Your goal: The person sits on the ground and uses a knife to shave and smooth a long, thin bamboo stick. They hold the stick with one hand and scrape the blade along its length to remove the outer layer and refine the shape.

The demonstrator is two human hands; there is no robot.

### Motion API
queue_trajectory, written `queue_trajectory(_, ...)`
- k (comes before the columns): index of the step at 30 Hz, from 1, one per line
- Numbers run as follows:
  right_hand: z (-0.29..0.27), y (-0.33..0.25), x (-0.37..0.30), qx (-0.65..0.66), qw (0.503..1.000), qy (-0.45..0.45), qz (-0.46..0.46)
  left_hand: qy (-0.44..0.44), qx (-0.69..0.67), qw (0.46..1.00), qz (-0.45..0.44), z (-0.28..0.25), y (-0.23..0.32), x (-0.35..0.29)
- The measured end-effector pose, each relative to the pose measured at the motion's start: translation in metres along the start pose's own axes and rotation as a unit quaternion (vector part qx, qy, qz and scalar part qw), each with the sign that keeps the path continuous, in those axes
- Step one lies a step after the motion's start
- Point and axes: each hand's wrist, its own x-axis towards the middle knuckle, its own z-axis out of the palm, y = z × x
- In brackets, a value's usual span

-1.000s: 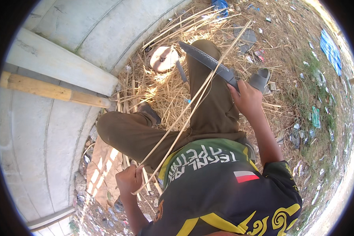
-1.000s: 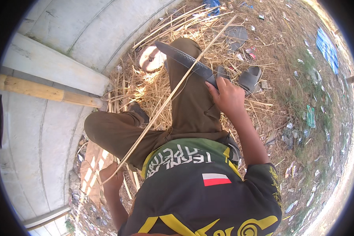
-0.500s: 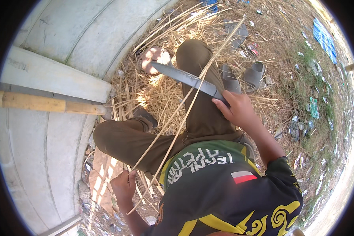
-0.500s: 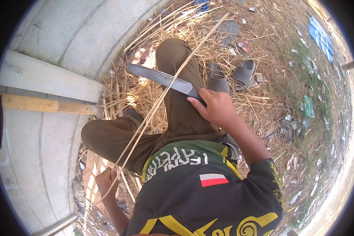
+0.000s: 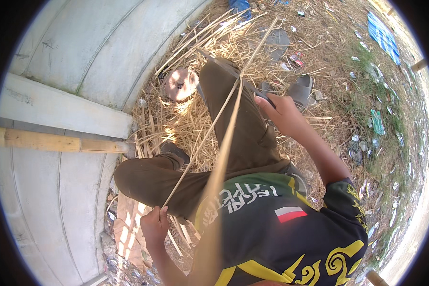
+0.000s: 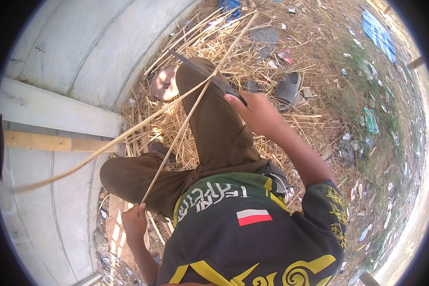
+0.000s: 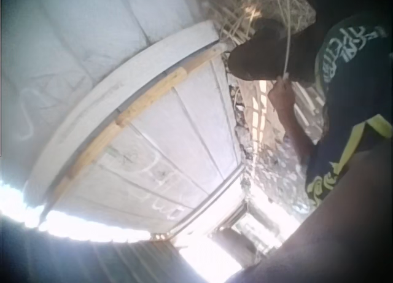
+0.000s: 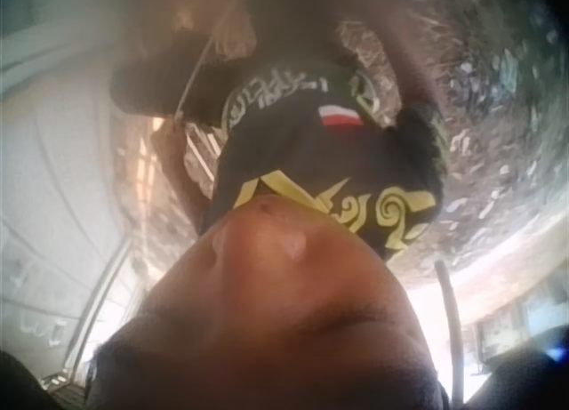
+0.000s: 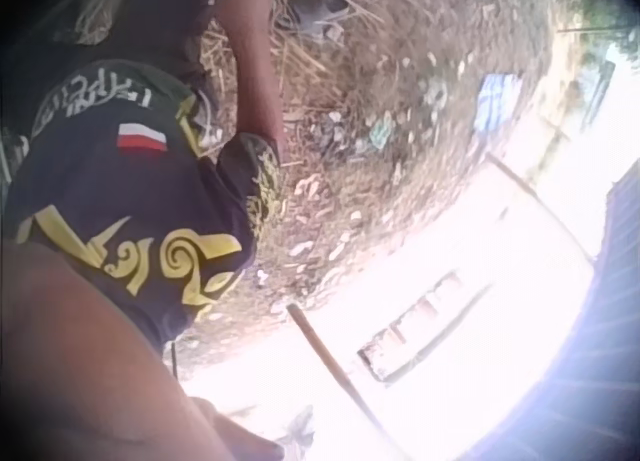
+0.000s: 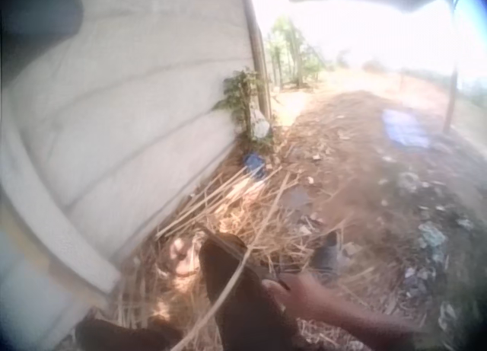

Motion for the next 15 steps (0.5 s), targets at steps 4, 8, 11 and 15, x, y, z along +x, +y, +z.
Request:
queue_trajectory(4,0.026,0.004,-0.016,-0.229,0.933,0.113,-0.252,0.004,-0.032,0.999,-0.005,-0.003,-0.006,0.006)
queue_trajectory(8,0.024,0.032,0.004,-0.306,0.889,0.165,-0.298,-0.019,-0.025,0.999,-0.01,-0.001,-0.013,0.003)
queue_trajectory(11,-0.002,0.046,0.039,-0.302,0.901,0.202,-0.236,-0.041,-0.075,0.996,0.006,0.002,0.011,0.012)
queue_trajectory(15,-0.002,0.026,0.039,-0.117,0.987,0.071,-0.087,-0.036,-0.077,0.996,-0.034,0.005,-0.003,0.015)
